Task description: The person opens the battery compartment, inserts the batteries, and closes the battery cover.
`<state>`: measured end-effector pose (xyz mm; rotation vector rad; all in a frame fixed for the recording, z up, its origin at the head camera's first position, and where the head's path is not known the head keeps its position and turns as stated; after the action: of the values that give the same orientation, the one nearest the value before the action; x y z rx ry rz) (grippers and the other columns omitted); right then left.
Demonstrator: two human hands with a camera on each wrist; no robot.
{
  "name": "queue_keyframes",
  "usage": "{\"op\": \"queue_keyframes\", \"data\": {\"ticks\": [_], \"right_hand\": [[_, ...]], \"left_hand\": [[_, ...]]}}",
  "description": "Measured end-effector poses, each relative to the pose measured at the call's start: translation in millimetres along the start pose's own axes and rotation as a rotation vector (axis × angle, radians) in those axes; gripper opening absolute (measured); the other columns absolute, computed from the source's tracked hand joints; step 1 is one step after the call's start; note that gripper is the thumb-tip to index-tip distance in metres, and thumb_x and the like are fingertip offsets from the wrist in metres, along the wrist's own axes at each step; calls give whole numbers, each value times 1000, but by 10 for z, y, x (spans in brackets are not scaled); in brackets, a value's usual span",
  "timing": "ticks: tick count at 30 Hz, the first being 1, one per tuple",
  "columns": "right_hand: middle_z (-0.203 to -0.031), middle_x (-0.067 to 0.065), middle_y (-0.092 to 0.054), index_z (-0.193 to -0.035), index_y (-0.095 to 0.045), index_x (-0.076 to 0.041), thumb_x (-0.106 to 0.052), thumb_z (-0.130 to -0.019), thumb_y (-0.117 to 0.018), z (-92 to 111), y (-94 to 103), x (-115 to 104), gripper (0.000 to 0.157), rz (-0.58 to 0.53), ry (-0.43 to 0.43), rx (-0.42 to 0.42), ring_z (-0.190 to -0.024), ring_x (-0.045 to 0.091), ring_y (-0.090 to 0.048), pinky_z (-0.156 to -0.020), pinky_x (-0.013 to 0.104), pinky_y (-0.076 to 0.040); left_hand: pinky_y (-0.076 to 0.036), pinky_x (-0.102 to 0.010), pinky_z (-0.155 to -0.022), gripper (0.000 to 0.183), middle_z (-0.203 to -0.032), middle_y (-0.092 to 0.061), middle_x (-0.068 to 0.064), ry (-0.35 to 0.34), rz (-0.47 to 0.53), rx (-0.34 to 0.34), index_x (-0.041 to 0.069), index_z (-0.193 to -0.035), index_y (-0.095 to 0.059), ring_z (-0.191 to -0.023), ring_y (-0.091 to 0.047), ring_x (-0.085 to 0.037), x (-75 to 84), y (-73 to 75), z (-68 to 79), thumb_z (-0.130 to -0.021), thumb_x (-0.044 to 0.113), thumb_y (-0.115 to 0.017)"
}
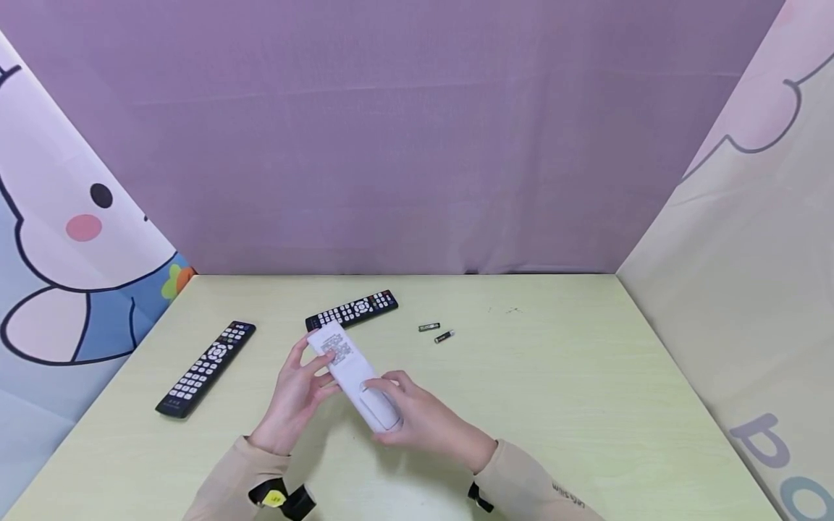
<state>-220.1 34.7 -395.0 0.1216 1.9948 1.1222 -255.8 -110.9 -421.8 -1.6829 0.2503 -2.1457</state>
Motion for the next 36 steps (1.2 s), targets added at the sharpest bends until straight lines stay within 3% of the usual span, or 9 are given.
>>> {"op": "queue_keyframes", "data": {"ticks": [6, 22, 36], "right_hand": [[-115, 11, -46, -129, -36, -6, -22, -63, -77, 11, -40, -42, 80, 62, 17, -12, -90, 19, -54, -75, 22, -50], [-111, 12, -49, -125, -39, -3, -22, -61, -78, 42, 20, -132, 78, 124, 111, 70, -87, 19, -57, -72, 18, -50], [-112, 15, -47, -127, -41, -10, -20, -62, -77, 54, 43, -156, 75, 124, 125, 86, -82, 19, -57, -68, 18, -51]], "left_hand": [[-54, -34, -71, 55, -115, -49, -18, -10, 6, -11, 18, -135, -27, -78, -63, -21, 20, -4, 7, -87, -1, -45], [-54, -35, -69, 56, -105, -52, -14, 1, 5, -17, 16, -136, -25, -76, -63, -21, -14, -22, 10, -87, -1, -45], [-54, -36, -70, 55, -105, -52, -15, 0, -8, -13, 16, -136, -26, -77, -63, -23, -1, -33, 16, -87, -1, -45]]}}
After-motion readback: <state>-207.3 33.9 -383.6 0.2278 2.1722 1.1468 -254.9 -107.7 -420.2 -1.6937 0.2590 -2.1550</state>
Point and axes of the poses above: each hand's wrist, its own z-axis away from the middle knuckle, its own y-axis out of the back of the hand, x = y × z, the point moved 10 cm from there along -z, towards the middle knuckle
